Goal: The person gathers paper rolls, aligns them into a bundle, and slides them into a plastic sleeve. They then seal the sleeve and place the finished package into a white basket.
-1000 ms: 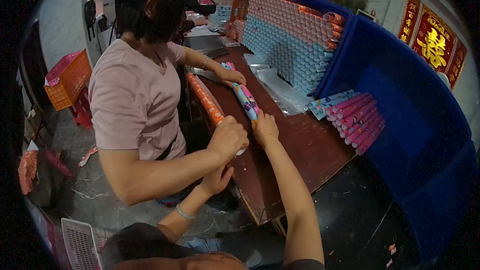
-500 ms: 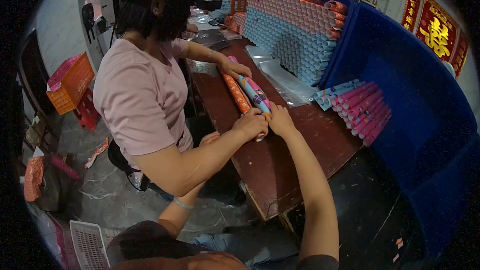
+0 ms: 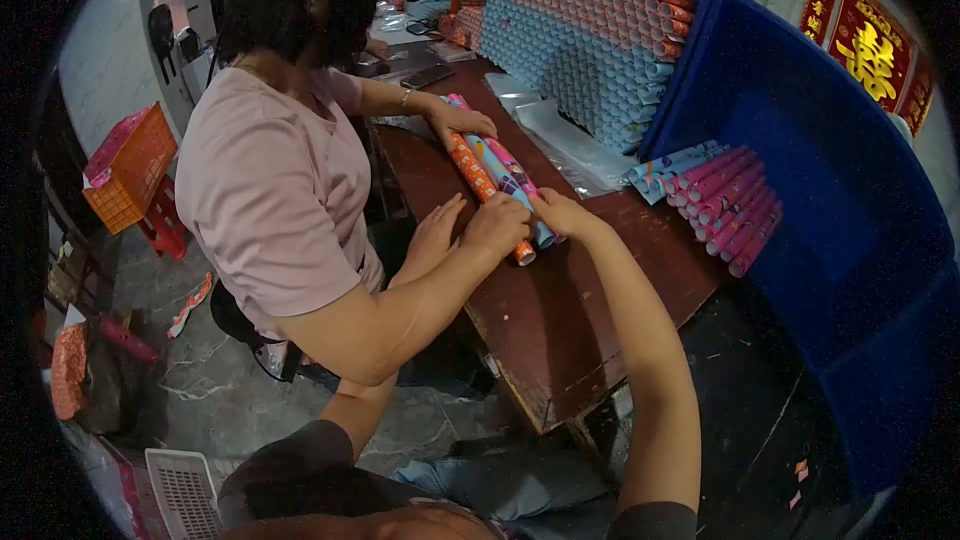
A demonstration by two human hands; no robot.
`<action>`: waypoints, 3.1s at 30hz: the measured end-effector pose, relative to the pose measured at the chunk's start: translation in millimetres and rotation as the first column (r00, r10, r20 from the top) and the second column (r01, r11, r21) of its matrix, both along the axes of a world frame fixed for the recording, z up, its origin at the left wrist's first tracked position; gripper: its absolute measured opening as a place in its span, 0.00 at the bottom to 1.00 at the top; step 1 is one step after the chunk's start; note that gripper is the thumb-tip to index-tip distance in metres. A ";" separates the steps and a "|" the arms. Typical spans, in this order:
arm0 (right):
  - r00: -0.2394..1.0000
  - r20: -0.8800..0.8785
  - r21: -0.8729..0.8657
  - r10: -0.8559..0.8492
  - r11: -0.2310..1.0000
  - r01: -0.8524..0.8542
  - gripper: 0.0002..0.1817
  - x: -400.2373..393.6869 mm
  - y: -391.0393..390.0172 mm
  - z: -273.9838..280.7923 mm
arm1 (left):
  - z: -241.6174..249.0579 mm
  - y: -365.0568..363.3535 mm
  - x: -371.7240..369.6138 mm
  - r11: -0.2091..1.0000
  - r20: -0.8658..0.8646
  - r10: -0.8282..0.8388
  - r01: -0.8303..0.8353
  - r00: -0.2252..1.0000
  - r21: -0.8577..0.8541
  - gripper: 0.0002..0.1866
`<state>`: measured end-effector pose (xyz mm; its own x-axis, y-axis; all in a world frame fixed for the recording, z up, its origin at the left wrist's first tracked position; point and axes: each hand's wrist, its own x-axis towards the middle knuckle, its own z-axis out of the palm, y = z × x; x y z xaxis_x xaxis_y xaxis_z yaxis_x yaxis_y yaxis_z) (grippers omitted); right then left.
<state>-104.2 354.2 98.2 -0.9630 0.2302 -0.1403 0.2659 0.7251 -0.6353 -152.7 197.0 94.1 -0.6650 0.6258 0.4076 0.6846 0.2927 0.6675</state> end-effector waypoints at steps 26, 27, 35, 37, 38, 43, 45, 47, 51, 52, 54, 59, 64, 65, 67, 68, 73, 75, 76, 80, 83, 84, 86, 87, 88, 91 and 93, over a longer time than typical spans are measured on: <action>0.988 0.150 0.447 -0.032 0.894 -0.039 0.62 -43.1 -49.3 2.7 | -55.4 -133.3 14.3 0.993 -0.433 0.113 -0.119 0.894 0.013 0.23; 0.988 0.055 0.491 -0.144 0.866 0.099 0.58 -35.5 -71.7 7.8 | -52.1 -131.9 14.1 0.993 -0.443 0.111 -0.115 0.890 0.017 0.23; 0.968 -0.055 0.509 -0.245 0.827 0.238 0.45 -28.2 -81.7 11.3 | -30.5 -130.0 18.8 0.997 -0.524 0.082 -0.074 0.848 0.037 0.26; 0.961 -0.081 0.484 -0.264 0.833 0.269 0.46 -23.1 -83.3 13.4 | -43.8 -129.8 18.3 0.952 -0.711 0.147 -0.293 0.688 -0.086 0.28; 0.961 -0.082 0.478 -0.264 0.836 0.271 0.46 -21.8 -84.1 12.6 | -50.9 -129.8 17.4 0.905 -0.793 0.154 -0.405 0.590 -0.126 0.29; 0.963 -0.107 0.502 -0.249 0.822 0.269 0.46 -17.0 -84.9 10.4 | -50.5 -124.7 15.3 0.874 -0.773 0.164 -0.454 0.612 -0.173 0.27; 0.965 -0.101 0.505 -0.244 0.823 0.261 0.46 -14.3 -86.4 11.8 | -53.4 -121.8 5.2 0.883 -0.800 0.127 -0.435 0.586 -0.178 0.29; 0.967 -0.093 0.509 -0.236 0.824 0.250 0.47 -11.4 -88.2 14.6 | -58.7 -120.7 -1.4 0.890 -0.824 0.091 -0.417 0.559 -0.184 0.32; 0.970 -0.088 0.521 -0.227 0.819 0.239 0.46 -12.7 -85.2 11.5 | -61.2 -118.8 -1.9 0.939 -0.762 0.134 -0.328 0.634 -0.108 0.31; 0.970 -0.083 0.522 -0.229 0.819 0.238 0.46 -14.4 -83.3 9.6 | -62.7 -119.0 -1.6 0.900 -0.831 0.114 -0.411 0.545 -0.146 0.31; 0.972 -0.084 0.513 -0.218 0.827 0.230 0.46 -14.6 -81.4 7.3 | -68.7 -120.3 0.0 0.924 -0.787 0.123 -0.360 0.605 -0.132 0.29; 0.976 -0.079 0.518 -0.203 0.828 0.214 0.46 -11.4 -82.3 10.5 | -40.8 -128.6 14.3 0.854 -0.885 0.159 -0.510 0.439 -0.100 0.28; 0.979 -0.087 0.535 -0.182 0.821 0.200 0.46 -7.3 -82.8 12.0 | -40.7 -126.1 10.8 0.906 -0.830 0.115 -0.400 0.546 -0.138 0.27; 0.979 -0.088 0.532 -0.184 0.822 0.202 0.46 -7.4 -82.6 11.5 | -43.7 -124.7 9.9 0.906 -0.831 0.111 -0.399 0.545 -0.141 0.27; 0.980 -0.080 0.533 -0.180 0.823 0.195 0.46 -6.6 -83.0 12.6 | -55.6 -121.7 5.4 0.904 -0.797 0.107 -0.391 0.594 -0.171 0.27; 0.980 -0.080 0.531 -0.182 0.824 0.196 0.46 -6.9 -82.5 11.6 | -61.5 -122.0 3.0 0.904 -0.798 0.104 -0.391 0.594 -0.173 0.27; 0.981 -0.081 0.542 -0.174 0.818 0.189 0.47 -7.9 -81.2 9.1 | -62.5 -122.7 1.9 0.840 -0.917 0.058 -0.516 0.396 -0.170 0.32; 0.981 -0.080 0.537 -0.177 0.822 0.192 0.48 -6.9 -81.7 10.6 | -61.3 -116.8 -2.1 0.913 -0.831 0.093 -0.379 0.549 -0.148 0.31; 0.980 -0.078 0.533 -0.181 0.823 0.195 0.48 -5.4 -82.2 11.5 | -60.9 -115.1 -2.6 0.966 -0.716 0.100 -0.239 0.691 -0.096 0.31; 0.980 -0.076 0.538 -0.183 0.820 0.194 0.48 0.4 -85.6 14.6 | -52.9 -121.0 8.3 0.815 -0.965 0.038 -0.567 0.260 -0.121 0.29; 0.979 -0.093 0.554 -0.179 0.808 0.200 0.47 -1.1 -84.9 10.7 | -73.0 -118.7 -3.0 0.832 -0.934 0.104 -0.545 0.342 -0.107 0.29; 0.977 -0.094 0.551 -0.189 0.808 0.209 0.46 -2.2 -85.0 10.2 | -75.2 -118.3 -4.9 0.837 -0.921 0.125 -0.538 0.368 -0.101 0.29; 0.975 -0.095 0.547 -0.199 0.808 0.218 0.45 -3.9 -84.7 9.2 | -80.1 -118.4 -8.1 0.842 -0.908 0.145 -0.531 0.394 -0.095 0.29; 0.975 -0.102 0.552 -0.200 0.804 0.223 0.45 -4.4 -84.2 8.5 | -79.7 -118.7 -8.1 0.846 -0.897 0.148 -0.524 0.416 -0.103 0.29; 0.974 -0.108 0.558 -0.201 0.798 0.227 0.45 -4.7 -83.7 7.7 | -79.7 -118.9 -7.7 0.849 -0.886 0.151 -0.516 0.438 -0.111 0.28; 0.973 -0.107 0.540 -0.207 0.809 0.231 0.44 -7.4 -80.9 5.4 | -79.1 -119.6 -5.9 0.861 -0.848 0.154 -0.490 0.506 -0.136 0.28; 0.972 -0.108 0.539 -0.210 0.809 0.234 0.44 -8.2 -80.2 4.4 | -76.5 -120.1 -3.8 0.868 -0.820 0.157 -0.473 0.550 -0.151 0.28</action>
